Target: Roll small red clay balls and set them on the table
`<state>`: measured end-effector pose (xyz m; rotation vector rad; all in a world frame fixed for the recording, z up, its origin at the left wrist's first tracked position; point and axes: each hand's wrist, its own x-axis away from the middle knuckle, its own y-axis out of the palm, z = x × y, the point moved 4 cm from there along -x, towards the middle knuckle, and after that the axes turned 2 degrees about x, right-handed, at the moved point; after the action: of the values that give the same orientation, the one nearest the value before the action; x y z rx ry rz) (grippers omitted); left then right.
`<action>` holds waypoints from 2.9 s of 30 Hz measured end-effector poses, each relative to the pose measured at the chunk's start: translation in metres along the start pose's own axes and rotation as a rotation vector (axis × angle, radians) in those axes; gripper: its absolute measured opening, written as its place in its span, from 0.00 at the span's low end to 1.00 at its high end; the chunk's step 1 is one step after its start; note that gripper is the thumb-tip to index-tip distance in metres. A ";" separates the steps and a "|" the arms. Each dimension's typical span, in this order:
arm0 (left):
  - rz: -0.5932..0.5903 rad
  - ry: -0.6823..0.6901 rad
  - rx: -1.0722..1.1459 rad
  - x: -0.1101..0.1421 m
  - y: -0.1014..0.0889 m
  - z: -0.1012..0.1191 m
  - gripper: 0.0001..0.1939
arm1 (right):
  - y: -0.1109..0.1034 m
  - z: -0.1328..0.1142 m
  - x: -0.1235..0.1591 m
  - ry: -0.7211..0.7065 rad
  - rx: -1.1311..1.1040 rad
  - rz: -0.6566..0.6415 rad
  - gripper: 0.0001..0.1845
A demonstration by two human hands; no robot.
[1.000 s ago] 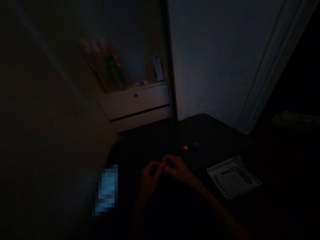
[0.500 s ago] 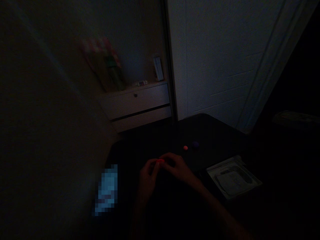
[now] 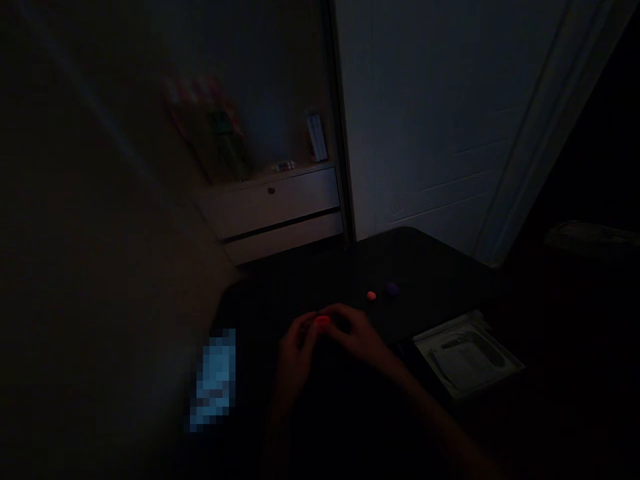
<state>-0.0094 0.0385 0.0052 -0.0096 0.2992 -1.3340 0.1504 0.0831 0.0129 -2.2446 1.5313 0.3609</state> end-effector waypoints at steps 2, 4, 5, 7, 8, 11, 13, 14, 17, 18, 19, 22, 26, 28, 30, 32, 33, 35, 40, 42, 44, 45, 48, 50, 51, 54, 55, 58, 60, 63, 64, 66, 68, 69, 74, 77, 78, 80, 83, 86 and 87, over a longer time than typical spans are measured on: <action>-0.025 0.002 -0.020 0.000 0.001 0.001 0.20 | -0.002 0.000 -0.001 0.007 -0.018 0.020 0.10; -0.031 0.018 -0.055 -0.001 0.002 0.001 0.18 | -0.002 -0.001 -0.001 0.013 -0.044 0.030 0.11; -0.027 0.026 -0.066 -0.001 0.001 0.001 0.17 | -0.002 -0.001 -0.001 0.013 -0.052 0.023 0.11; -0.015 0.028 -0.069 0.000 0.000 0.000 0.17 | -0.001 -0.001 -0.001 0.005 -0.059 -0.008 0.12; -0.010 0.025 -0.067 0.000 -0.001 -0.001 0.17 | 0.000 -0.002 -0.001 0.002 -0.055 -0.017 0.12; -0.006 0.015 -0.068 0.001 -0.002 -0.002 0.17 | 0.000 -0.002 0.000 0.006 -0.030 -0.011 0.12; 0.001 0.013 -0.071 0.001 -0.002 -0.001 0.18 | 0.000 -0.002 -0.001 0.014 -0.013 0.005 0.12; -0.001 0.014 -0.069 0.002 -0.002 0.000 0.18 | -0.001 -0.002 -0.001 0.016 -0.006 0.008 0.11; -0.010 0.018 -0.059 0.002 0.000 0.003 0.19 | -0.002 -0.003 -0.002 0.007 0.022 0.010 0.11; -0.014 0.018 -0.055 0.003 0.000 0.004 0.19 | -0.002 -0.003 -0.002 0.006 0.032 0.010 0.10; -0.016 0.016 -0.052 0.003 0.000 0.005 0.19 | -0.002 -0.003 -0.002 0.008 0.040 0.010 0.10; -0.020 0.009 -0.055 0.003 0.000 0.005 0.18 | -0.002 -0.001 -0.001 0.024 0.038 0.012 0.11; -0.027 0.012 -0.057 0.002 -0.001 0.005 0.17 | -0.001 0.000 0.000 0.025 0.021 -0.002 0.11; -0.029 0.007 -0.048 0.002 -0.001 0.004 0.18 | -0.001 0.001 0.000 0.019 0.009 -0.002 0.12; -0.031 -0.001 -0.045 0.002 -0.001 0.003 0.19 | -0.001 0.002 -0.001 0.017 -0.011 -0.008 0.12; -0.036 -0.005 -0.044 0.002 -0.001 0.001 0.19 | -0.001 0.003 -0.001 0.021 -0.029 -0.015 0.11; -0.039 -0.008 -0.046 0.002 -0.001 0.001 0.19 | -0.001 0.003 -0.002 0.025 -0.036 -0.016 0.11; -0.038 -0.016 -0.056 0.002 -0.002 0.000 0.19 | -0.001 0.003 -0.002 0.034 -0.051 -0.027 0.11; -0.044 -0.002 -0.057 0.002 -0.002 0.000 0.18 | -0.001 0.002 -0.002 0.067 -0.085 -0.044 0.12; -0.039 -0.004 -0.055 0.002 -0.002 0.001 0.18 | -0.001 0.002 -0.002 0.067 -0.084 -0.032 0.13; -0.025 -0.002 -0.059 0.003 -0.002 0.003 0.18 | 0.000 0.002 -0.003 0.059 -0.059 -0.024 0.13; -0.022 0.005 -0.060 0.003 -0.001 0.004 0.18 | 0.000 0.002 -0.003 0.056 -0.042 -0.024 0.13; -0.031 0.015 -0.054 0.003 0.000 0.006 0.17 | -0.001 0.002 -0.002 0.053 0.007 -0.022 0.11; -0.035 0.005 -0.054 0.003 0.001 0.007 0.17 | -0.001 0.002 -0.001 0.060 0.029 -0.026 0.10; -0.032 0.001 -0.054 0.003 0.001 0.007 0.16 | -0.001 0.002 -0.001 0.065 0.043 -0.028 0.10; -0.015 -0.011 -0.050 0.003 0.001 0.008 0.17 | -0.001 0.001 0.000 0.076 0.068 -0.039 0.09; -0.012 -0.015 -0.052 0.003 0.001 0.008 0.17 | -0.001 0.001 0.000 0.077 0.064 -0.040 0.09; -0.008 -0.017 -0.063 0.003 0.001 0.009 0.17 | -0.001 0.001 -0.001 0.072 0.039 -0.035 0.09; -0.010 -0.003 -0.060 0.003 0.001 0.008 0.17 | -0.001 0.002 -0.001 0.067 0.041 -0.032 0.09; -0.013 0.005 -0.049 0.002 0.000 0.006 0.17 | 0.000 0.003 -0.001 0.056 0.016 -0.034 0.11; -0.015 0.006 -0.047 0.002 0.000 0.005 0.17 | 0.000 0.002 -0.001 0.052 -0.002 -0.038 0.12; 0.004 0.009 -0.031 0.002 -0.001 0.003 0.17 | 0.001 0.000 0.000 0.030 -0.020 -0.049 0.13; 0.041 0.011 0.007 0.002 -0.003 0.002 0.20 | 0.002 -0.004 0.001 -0.021 0.006 -0.069 0.17; 0.058 0.010 0.023 0.001 -0.004 0.002 0.21 | 0.002 -0.006 0.001 -0.054 0.032 -0.075 0.19; 0.053 0.039 -0.066 0.001 -0.003 0.006 0.21 | 0.001 -0.011 0.004 -0.147 0.106 -0.072 0.20; 0.029 0.036 -0.096 0.001 -0.002 0.009 0.22 | 0.003 -0.012 0.006 -0.192 0.158 -0.080 0.20; 0.021 0.027 -0.097 0.001 -0.001 0.009 0.23 | 0.004 -0.012 0.006 -0.208 0.180 -0.075 0.20; 0.005 0.013 -0.105 0.002 -0.001 0.009 0.22 | 0.005 -0.012 0.008 -0.228 0.211 -0.066 0.21; -0.017 0.020 -0.126 0.002 -0.001 0.009 0.20 | 0.005 -0.010 0.008 -0.228 0.238 -0.078 0.21; -0.033 0.021 -0.113 0.002 -0.001 0.009 0.19 | 0.005 -0.010 0.009 -0.230 0.257 -0.091 0.21; -0.034 0.014 -0.100 0.002 -0.001 0.008 0.19 | 0.005 -0.010 0.009 -0.232 0.260 -0.090 0.21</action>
<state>-0.0079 0.0347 0.0127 -0.0890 0.3790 -1.3523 0.1486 0.0698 0.0171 -1.9855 1.2750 0.3585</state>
